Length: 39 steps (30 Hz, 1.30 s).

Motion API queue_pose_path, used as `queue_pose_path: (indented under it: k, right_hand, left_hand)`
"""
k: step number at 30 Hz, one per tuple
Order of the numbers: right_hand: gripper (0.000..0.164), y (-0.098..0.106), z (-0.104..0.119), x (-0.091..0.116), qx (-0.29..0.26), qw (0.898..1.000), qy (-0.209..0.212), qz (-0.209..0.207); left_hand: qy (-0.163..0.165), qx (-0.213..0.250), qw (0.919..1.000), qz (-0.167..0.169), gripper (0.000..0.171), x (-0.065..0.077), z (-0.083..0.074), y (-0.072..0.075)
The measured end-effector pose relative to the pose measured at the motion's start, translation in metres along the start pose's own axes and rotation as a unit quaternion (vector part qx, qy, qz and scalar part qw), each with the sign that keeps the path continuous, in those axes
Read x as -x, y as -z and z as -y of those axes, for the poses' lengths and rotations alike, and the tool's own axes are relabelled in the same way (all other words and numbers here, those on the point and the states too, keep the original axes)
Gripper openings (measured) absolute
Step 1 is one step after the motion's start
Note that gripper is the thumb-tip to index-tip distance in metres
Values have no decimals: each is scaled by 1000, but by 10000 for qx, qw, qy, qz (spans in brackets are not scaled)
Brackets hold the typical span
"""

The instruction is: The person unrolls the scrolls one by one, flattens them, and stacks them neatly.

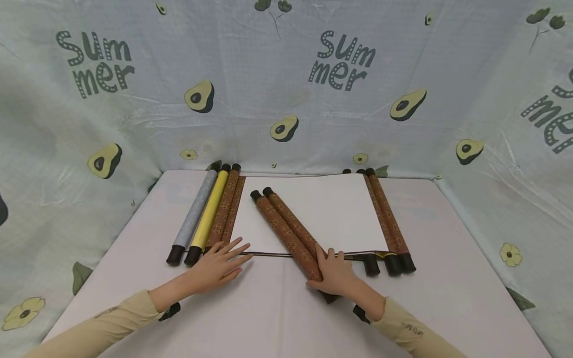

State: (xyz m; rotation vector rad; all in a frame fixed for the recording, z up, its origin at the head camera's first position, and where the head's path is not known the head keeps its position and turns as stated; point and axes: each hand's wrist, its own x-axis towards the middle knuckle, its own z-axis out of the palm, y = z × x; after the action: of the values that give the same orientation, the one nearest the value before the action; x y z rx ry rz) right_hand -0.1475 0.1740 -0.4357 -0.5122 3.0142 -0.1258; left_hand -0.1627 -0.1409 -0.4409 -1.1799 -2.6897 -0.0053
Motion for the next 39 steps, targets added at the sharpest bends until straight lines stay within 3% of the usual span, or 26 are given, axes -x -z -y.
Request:
queue_pose_path:
  k: [5,10,17,21,24,28,30,32,34,35,36,39]
  right_hand:
    - [80,17,-9,-6,-770,9948,168,646]
    - [67,28,-21,-16,-1608,9803,532,1019]
    - [54,41,-34,-31,-2072,9661,686,1382]
    - [51,47,-41,-40,-2329,9585,539,1557]
    - [53,48,-45,-47,-2657,9474,384,1745]
    - [55,49,-51,-56,-3233,9247,28,2010]
    - [55,50,-54,-61,-3435,9153,-124,2101]
    - [56,50,-58,-66,-3610,9067,-204,2169]
    - [57,49,-61,-71,-3787,8982,-232,2221]
    - [57,49,-63,-74,-3882,8937,-282,2232]
    - [56,48,-65,-76,-3996,8884,-345,2233]
    - [53,45,-68,-83,-4326,8710,-392,2296]
  left_hand:
    - [-109,169,9998,-76,38,-7,-4,-2]
    - [-83,570,9983,-31,39,-13,-8,-3]
    - [48,1248,9921,111,41,-22,-13,-3]
    - [200,1928,9808,215,41,-30,-16,-2]
    - [431,2755,9598,332,40,-35,-19,-3]
    - [816,4049,9105,226,39,-45,-22,-7]
    - [1052,4636,8798,40,38,-50,-23,-10]
    - [1330,5226,8420,-148,38,-55,-25,-13]
    - [1673,5862,7924,-203,39,-59,-25,-16]
    - [1863,6193,7625,-194,40,-61,-26,-17]
    - [2033,6534,7290,-170,41,-63,-26,-19]
    - [2580,7424,6182,-63,43,-68,-28,-23]
